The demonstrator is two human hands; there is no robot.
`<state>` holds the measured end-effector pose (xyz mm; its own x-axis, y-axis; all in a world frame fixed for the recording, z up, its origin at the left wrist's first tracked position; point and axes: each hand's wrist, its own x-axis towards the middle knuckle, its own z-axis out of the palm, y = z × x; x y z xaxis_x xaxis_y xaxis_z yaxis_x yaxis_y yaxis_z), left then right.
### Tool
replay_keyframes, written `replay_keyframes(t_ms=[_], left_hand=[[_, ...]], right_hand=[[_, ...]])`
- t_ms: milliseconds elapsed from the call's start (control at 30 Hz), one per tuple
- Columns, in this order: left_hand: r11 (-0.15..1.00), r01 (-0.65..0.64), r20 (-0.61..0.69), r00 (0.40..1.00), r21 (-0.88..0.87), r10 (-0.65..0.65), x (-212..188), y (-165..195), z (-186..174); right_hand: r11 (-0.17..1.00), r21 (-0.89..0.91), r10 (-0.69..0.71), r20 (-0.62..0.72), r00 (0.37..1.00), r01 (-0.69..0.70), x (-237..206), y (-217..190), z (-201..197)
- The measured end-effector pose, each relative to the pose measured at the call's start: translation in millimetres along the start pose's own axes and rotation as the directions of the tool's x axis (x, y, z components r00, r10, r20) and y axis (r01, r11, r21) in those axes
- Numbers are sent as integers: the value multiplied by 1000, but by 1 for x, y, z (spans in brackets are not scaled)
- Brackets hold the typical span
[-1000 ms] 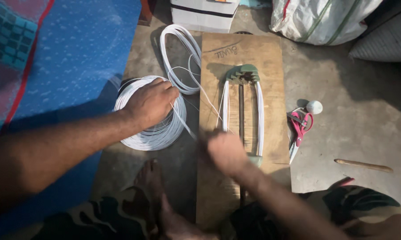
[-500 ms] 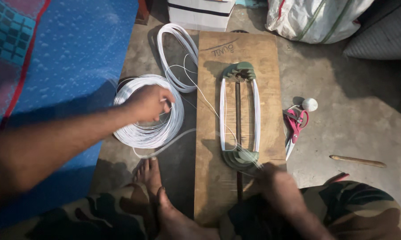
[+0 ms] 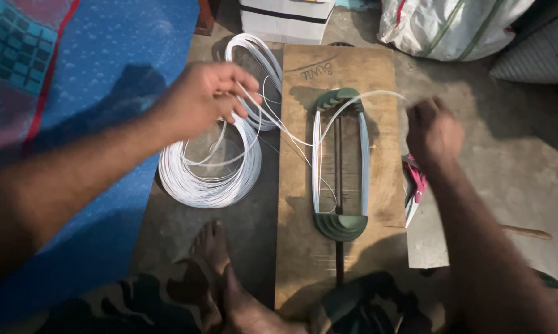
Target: The person sits on the floor and winds white plastic wire from a large coil onto a green hand winder mounted on a wooden board, repeatedly looping and guiding the wire by hand to build up turns on the winder. Scissors and a stick lie nearby on the floor.
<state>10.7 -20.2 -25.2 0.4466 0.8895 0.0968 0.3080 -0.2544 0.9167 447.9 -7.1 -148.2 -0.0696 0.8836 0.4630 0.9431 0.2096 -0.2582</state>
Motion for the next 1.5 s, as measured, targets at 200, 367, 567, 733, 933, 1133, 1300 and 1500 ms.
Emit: replay_keyframes(t_ms=[200, 367, 567, 733, 933, 1133, 1300, 1500], left_hand=[[875, 46, -243, 966, 482, 83, -6, 13, 28], [843, 33, -316, 934, 537, 165, -1, 11, 20], [815, 28, -316, 929, 579, 193, -9, -1, 12], [523, -124, -120, 905, 844, 407, -21, -4, 13], [203, -142, 113, 983, 969, 147, -24, -19, 28], [16, -346, 315, 872, 938, 374, -19, -26, 33], [325, -472, 572, 694, 820, -437, -20, -8, 29], [400, -679, 689, 710, 616, 143, -29, 19, 27]], right_hand=[[987, 89, 77, 488, 869, -137, 100, -33, 40], [999, -39, 24, 766, 643, 8, 161, -97, 59], [703, -228, -435, 611, 661, 673, 127, -169, 59], [776, -34, -440, 685, 580, 629, 12, -180, 26], [819, 338, -556, 663, 501, 463, -166, -177, -42], [964, 264, -141, 525, 839, -3, -205, -120, -55], [893, -15, 349, 651, 674, -449, -162, -77, -48], [947, -73, 307, 481, 821, -312, -129, -67, -11]])
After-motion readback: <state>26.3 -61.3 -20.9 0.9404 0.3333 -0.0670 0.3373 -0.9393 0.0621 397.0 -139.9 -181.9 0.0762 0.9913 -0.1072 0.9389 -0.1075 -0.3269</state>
